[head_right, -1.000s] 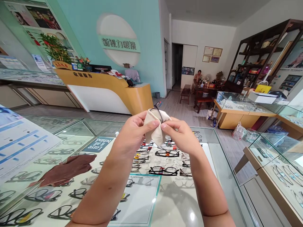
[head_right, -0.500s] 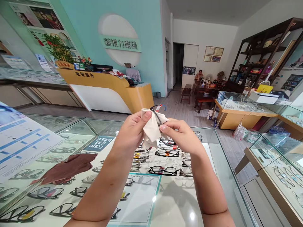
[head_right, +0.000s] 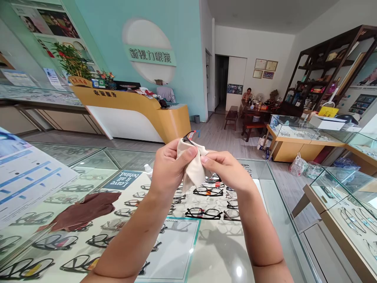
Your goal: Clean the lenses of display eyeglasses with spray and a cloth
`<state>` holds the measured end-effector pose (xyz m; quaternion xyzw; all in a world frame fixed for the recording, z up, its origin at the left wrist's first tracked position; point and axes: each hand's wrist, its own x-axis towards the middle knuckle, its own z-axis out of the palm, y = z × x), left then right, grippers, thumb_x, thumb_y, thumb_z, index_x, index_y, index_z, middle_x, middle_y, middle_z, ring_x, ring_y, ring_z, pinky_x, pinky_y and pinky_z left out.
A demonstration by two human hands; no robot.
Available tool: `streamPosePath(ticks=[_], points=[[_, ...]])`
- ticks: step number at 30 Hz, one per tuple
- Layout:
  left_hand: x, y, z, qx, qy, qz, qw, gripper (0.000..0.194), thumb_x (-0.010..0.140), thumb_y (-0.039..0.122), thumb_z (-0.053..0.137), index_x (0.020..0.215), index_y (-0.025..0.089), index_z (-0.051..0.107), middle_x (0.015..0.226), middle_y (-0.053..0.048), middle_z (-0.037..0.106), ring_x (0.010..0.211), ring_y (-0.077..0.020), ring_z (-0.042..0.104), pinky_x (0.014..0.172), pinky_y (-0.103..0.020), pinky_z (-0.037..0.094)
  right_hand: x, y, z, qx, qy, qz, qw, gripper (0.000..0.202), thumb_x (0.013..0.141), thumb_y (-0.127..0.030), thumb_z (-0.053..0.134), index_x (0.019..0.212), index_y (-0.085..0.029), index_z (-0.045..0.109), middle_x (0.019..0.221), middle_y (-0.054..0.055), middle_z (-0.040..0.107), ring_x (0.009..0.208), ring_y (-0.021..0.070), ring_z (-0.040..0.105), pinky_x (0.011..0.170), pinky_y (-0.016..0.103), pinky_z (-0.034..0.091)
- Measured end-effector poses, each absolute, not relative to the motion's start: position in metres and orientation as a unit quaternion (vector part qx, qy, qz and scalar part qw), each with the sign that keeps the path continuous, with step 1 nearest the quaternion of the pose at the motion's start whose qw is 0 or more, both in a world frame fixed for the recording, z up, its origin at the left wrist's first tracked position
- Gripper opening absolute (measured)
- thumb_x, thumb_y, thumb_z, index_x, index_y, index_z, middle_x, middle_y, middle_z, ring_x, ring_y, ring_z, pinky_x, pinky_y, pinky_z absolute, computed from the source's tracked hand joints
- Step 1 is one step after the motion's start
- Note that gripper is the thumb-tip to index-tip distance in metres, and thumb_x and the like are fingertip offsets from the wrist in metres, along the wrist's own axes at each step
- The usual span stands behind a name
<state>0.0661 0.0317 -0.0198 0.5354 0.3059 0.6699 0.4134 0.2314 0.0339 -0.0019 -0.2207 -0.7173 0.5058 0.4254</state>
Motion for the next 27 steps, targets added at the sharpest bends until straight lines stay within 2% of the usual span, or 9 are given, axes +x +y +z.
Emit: streamPosePath(ticks=[3,6,10,12,14,19,22,27], points=[[0.069,0.033,-0.022,0.524,0.301,0.707,0.367,0.053,0.077,0.066,0.087,0.071,0.017,0.069,0.061,0.001,0.060,0.053,-0.0090,0.050,0.050,-0.021,0.042,0.229,0.035,-0.002,-0.217,-0.724,0.501,0.421,0.057,0.087,-0.071,0.074,0.064,-0.020,0.066,0.073,0.001,0.055,0.069,0.0149,0.043,0.066,0.032,0.036],[0.065,0.037,-0.020,0.524,0.290,0.701,0.386,0.058,0.080,0.072,0.083,0.071,0.017,0.068,0.061,0.001,0.060,0.052,-0.0096,0.052,0.049,-0.021,0.043,0.228,0.036,-0.003,-0.218,-0.709,0.506,0.441,0.056,0.085,-0.070,0.076,0.062,-0.020,0.066,0.073,0.001,0.053,0.069,0.0144,0.042,0.067,0.031,0.036],[0.053,0.036,-0.013,0.575,0.274,0.598,0.486,0.056,0.083,0.069,0.082,0.101,0.016,0.076,0.070,-0.003,0.069,0.055,-0.0141,0.062,0.052,-0.025,0.051,0.233,0.036,-0.001,-0.250,-0.681,0.514,0.458,0.048,0.086,-0.067,0.076,0.068,-0.022,0.072,0.069,0.000,0.058,0.068,0.0156,0.043,0.067,0.031,0.036],[0.050,0.035,-0.010,0.594,0.262,0.555,0.520,0.059,0.081,0.062,0.087,0.117,0.017,0.074,0.072,-0.003,0.070,0.055,-0.0154,0.064,0.052,-0.025,0.052,0.236,0.035,0.000,-0.257,-0.684,0.506,0.459,0.047,0.088,-0.065,0.074,0.069,-0.022,0.074,0.069,0.001,0.060,0.069,0.0158,0.045,0.069,0.032,0.036],[0.050,0.034,-0.009,0.600,0.253,0.549,0.524,0.063,0.077,0.055,0.092,0.123,0.018,0.071,0.070,-0.001,0.070,0.056,-0.0159,0.065,0.051,-0.025,0.052,0.236,0.035,0.000,-0.257,-0.686,0.501,0.461,0.048,0.090,-0.065,0.072,0.070,-0.021,0.074,0.070,0.001,0.060,0.069,0.0159,0.045,0.070,0.032,0.036],[0.063,0.036,-0.016,0.568,0.278,0.638,0.439,0.055,0.067,0.054,0.097,0.104,0.018,0.076,0.080,-0.003,0.074,0.062,-0.0140,0.064,0.055,-0.023,0.052,0.232,0.037,-0.006,-0.241,-0.688,0.527,0.438,0.053,0.089,-0.071,0.071,0.072,-0.021,0.066,0.068,-0.001,0.052,0.069,0.0152,0.041,0.068,0.031,0.035],[0.070,0.037,-0.020,0.547,0.299,0.679,0.387,0.051,0.071,0.062,0.092,0.092,0.017,0.078,0.078,-0.003,0.074,0.061,-0.0134,0.062,0.055,-0.023,0.050,0.230,0.035,-0.006,-0.217,-0.712,0.525,0.413,0.057,0.091,-0.072,0.069,0.069,-0.021,0.059,0.070,-0.002,0.046,0.067,0.0135,0.036,0.067,0.031,0.032],[0.072,0.035,-0.022,0.516,0.304,0.721,0.348,0.053,0.081,0.070,0.082,0.077,0.018,0.073,0.065,-0.001,0.067,0.055,-0.0121,0.057,0.051,-0.022,0.045,0.226,0.034,-0.006,-0.201,-0.734,0.512,0.398,0.058,0.092,-0.071,0.069,0.066,-0.020,0.056,0.077,-0.001,0.048,0.071,0.0140,0.039,0.068,0.031,0.032]])
